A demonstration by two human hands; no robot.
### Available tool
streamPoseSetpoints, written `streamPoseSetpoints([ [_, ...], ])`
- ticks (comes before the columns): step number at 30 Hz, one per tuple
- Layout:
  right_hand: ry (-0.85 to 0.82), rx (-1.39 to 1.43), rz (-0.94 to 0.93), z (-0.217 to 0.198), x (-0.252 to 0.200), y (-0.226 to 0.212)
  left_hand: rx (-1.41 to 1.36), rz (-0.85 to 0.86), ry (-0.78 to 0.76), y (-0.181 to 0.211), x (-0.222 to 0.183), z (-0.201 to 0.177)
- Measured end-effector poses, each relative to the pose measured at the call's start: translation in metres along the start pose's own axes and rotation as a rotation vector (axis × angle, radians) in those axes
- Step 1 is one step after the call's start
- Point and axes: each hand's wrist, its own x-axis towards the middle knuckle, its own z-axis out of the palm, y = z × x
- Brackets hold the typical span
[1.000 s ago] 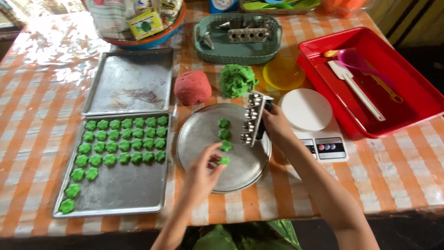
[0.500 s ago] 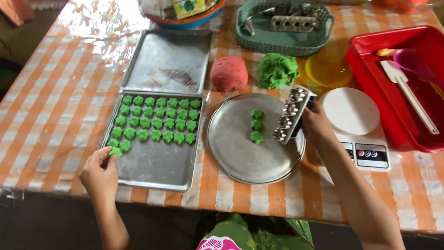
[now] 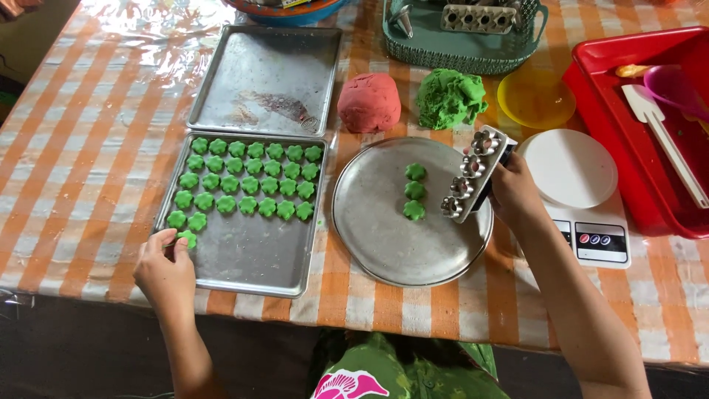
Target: The person is manually shaping green dough into small flower-like pieces using a metal mold and placing them onto a baking tray.
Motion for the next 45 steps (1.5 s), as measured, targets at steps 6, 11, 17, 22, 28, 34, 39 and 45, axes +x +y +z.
streamPoseSetpoints([
  [6, -0.03, -0.007, -0.016, 0.002, -0.004, -0.006, 0.075, 0.03, 0.004, 0.006, -0.005, -0.004],
  [11, -0.061, -0.04, -0.032, 0.005, -0.004, -0.009, 0.121, 0.008, -0.013, 0.003, -0.009, 0.001],
  [17, -0.038, -0.079, -0.019, 0.005, -0.009, -0.011, 0.131, 0.05, 0.009, 0.005, -0.012, -0.001],
  [22, -0.147, -0.165, 0.095, -0.021, 0.008, 0.004, -0.052, 0.322, 0.051, 0.125, 0.008, -0.02],
  [28, -0.062, -0.258, -0.093, -0.009, -0.002, 0.002, -0.408, 0.751, -0.542, 0.293, 0.0, 0.044],
  [34, -0.087, -0.252, -0.118, -0.002, -0.011, -0.017, -0.216, 1.078, -0.474, 0.34, -0.006, 0.17],
  [39, -0.125, -0.208, -0.105, -0.009, -0.002, -0.004, -0.197, 1.285, -0.187, 0.351, -0.004, 0.145],
  [45, -0.142, -0.208, -0.102, -0.019, 0.008, 0.013, -0.075, 0.984, -0.788, 0.369, 0.011, 0.165],
])
